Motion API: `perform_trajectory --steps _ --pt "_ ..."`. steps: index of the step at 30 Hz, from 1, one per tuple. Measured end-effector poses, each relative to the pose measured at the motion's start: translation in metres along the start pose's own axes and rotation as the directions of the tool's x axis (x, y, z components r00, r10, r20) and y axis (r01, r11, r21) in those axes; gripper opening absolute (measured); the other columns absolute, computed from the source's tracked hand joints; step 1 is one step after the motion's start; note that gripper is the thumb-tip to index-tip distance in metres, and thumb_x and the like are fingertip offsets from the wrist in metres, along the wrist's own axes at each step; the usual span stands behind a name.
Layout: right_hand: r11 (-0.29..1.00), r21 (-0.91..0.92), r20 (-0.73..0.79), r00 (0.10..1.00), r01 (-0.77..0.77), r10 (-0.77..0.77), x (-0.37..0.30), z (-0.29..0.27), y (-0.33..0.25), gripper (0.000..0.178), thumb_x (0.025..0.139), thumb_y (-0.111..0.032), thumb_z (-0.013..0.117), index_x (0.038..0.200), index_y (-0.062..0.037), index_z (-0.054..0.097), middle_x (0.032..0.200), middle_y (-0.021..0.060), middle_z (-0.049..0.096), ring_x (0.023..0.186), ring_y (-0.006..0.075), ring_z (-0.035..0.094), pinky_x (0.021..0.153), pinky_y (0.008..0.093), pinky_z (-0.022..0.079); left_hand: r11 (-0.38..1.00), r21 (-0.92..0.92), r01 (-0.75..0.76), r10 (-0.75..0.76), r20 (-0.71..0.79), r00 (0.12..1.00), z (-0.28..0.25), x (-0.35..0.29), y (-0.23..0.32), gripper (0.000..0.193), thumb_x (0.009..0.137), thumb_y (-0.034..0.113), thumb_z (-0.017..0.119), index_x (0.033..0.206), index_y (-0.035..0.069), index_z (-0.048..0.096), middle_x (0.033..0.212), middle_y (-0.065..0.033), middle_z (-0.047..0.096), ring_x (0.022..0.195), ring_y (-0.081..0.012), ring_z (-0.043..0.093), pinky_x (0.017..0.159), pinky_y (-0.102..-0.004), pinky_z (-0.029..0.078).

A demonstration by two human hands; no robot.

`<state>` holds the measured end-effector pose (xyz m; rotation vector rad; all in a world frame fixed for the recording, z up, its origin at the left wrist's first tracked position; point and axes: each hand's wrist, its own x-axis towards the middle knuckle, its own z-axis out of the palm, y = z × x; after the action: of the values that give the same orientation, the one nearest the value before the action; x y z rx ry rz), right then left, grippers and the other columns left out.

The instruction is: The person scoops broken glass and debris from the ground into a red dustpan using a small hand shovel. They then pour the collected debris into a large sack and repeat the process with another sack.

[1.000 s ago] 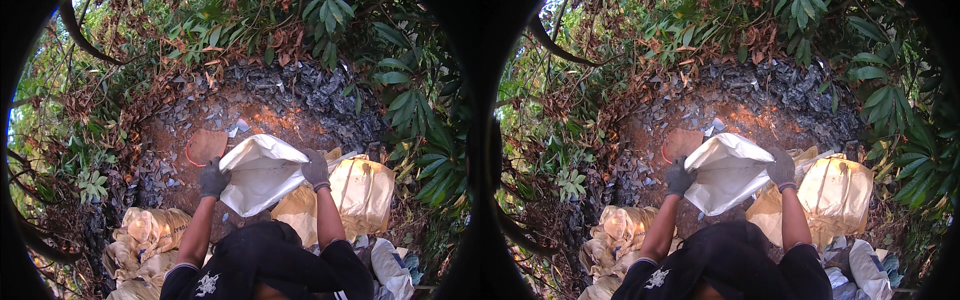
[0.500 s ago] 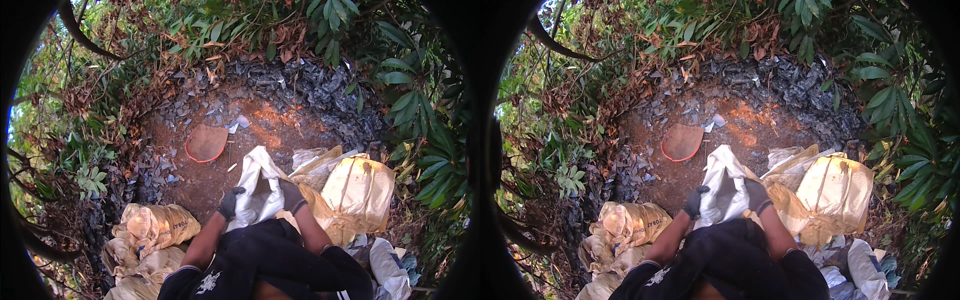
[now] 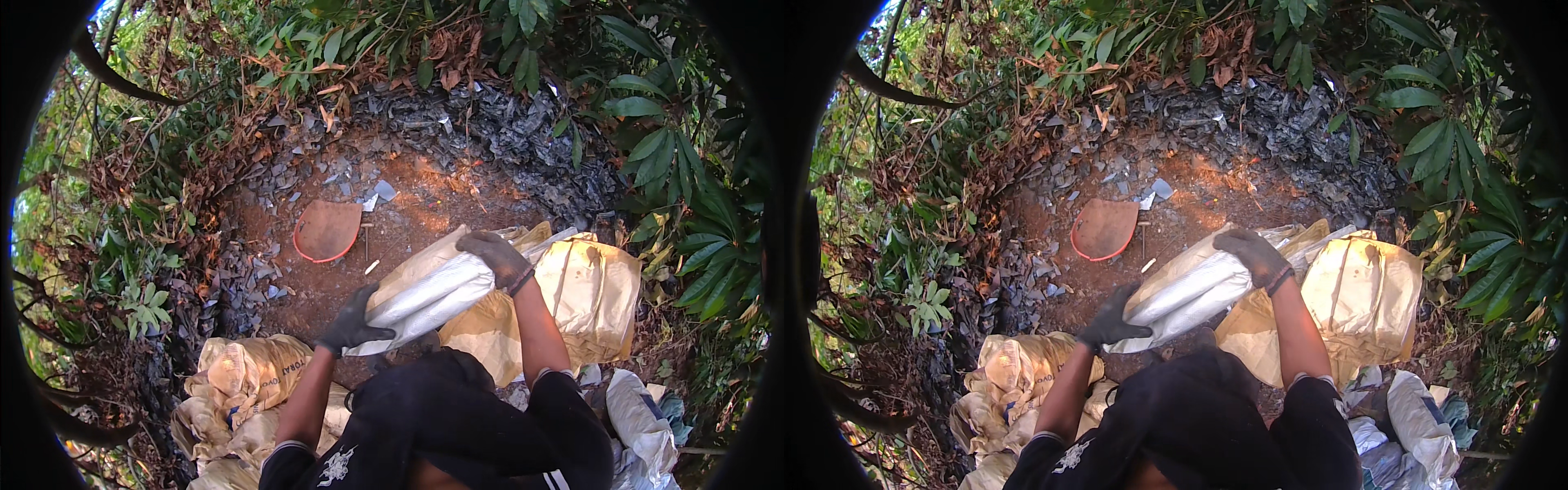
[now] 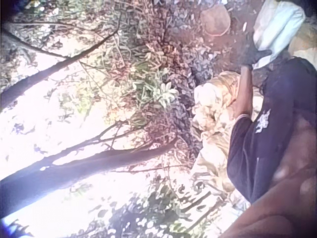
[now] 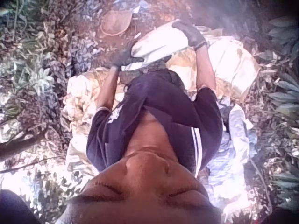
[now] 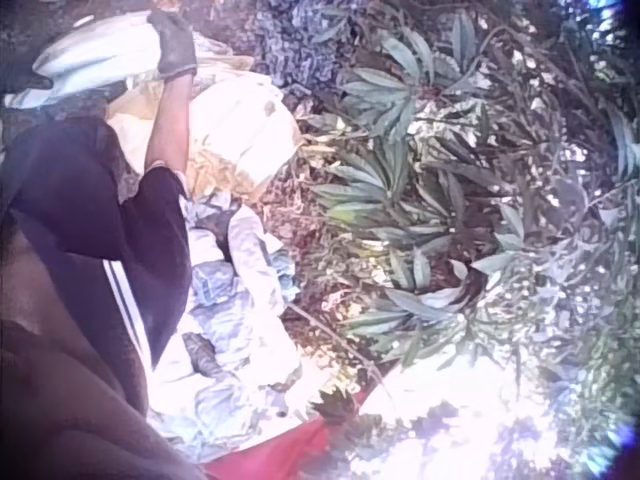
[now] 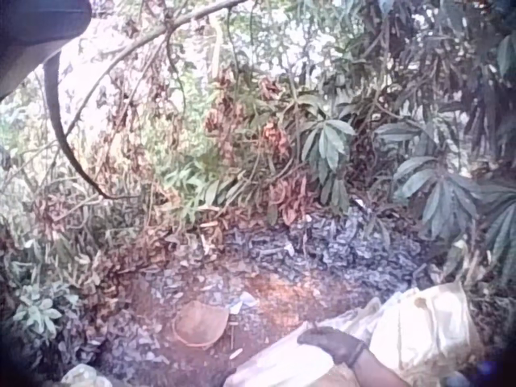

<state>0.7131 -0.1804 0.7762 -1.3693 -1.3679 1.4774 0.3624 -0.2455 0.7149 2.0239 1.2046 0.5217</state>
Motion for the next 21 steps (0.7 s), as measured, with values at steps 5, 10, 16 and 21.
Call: perform_trajectory --steps 5,10,16,21 --pt "0.889 -0.369 -0.198 0.912 0.27 -0.359 0.027 0.033 -0.043 0.071 0.081 -0.042 0.077 0.13 0.0026 0.052 0.123 0.0225 0.062 0.112 0.0298 0.062 0.098 0.0365 0.048 0.991 -0.109 0.078 -0.094 -0.148 0.984 0.041 0.067 0.016 0.059 0.075 0.017 0.071 0.129 0.003 0.054 0.114 -0.0261 0.065 0.109 -0.0414 0.063 0.093 -0.0464 0.05" --pt "0.802 -0.58 -0.502 0.713 0.142 -0.489 0.017 0.096 0.029 0.101 0.068 -0.042 0.086 0.144 0.0021 0.036 0.137 0.0285 0.05 0.117 0.0431 0.058 0.102 0.0446 0.045 0.934 -0.35 0.068 -0.186 -0.314 0.931 0.045 0.098 -0.004 0.043 0.075 0.012 0.069 0.115 0.0 0.061 0.103 -0.025 0.068 0.098 -0.041 0.067 0.084 -0.0466 0.052" --pt "0.933 -0.319 -0.753 0.642 -0.164 -0.145 0.009 0.014 0.172 0.046 0.069 -0.013 0.077 0.113 -0.005 0.065 0.097 0.0188 0.07 0.095 0.0318 0.068 0.088 0.0382 0.052 0.931 0.017 0.364 -0.281 -0.601 0.748 -0.041 0.057 -0.1 0.023 0.072 0.015 0.073 0.09 0.005 0.064 0.091 -0.0214 0.067 0.086 -0.0355 0.067 0.074 -0.0455 0.051" --pt "0.893 -0.409 -0.7 0.692 -0.186 -0.176 -0.013 -0.025 0.087 0.025 0.072 -0.005 0.07 0.096 -0.0041 0.066 0.088 0.0136 0.07 0.083 0.0249 0.067 0.078 0.0352 0.053 0.815 0.36 0.454 -0.3 -0.409 0.862 -0.037 0.008 -0.097 0.05 0.068 0.025 0.081 0.108 0.004 0.06 0.105 -0.0211 0.066 0.095 -0.0349 0.065 0.077 -0.0456 0.052"
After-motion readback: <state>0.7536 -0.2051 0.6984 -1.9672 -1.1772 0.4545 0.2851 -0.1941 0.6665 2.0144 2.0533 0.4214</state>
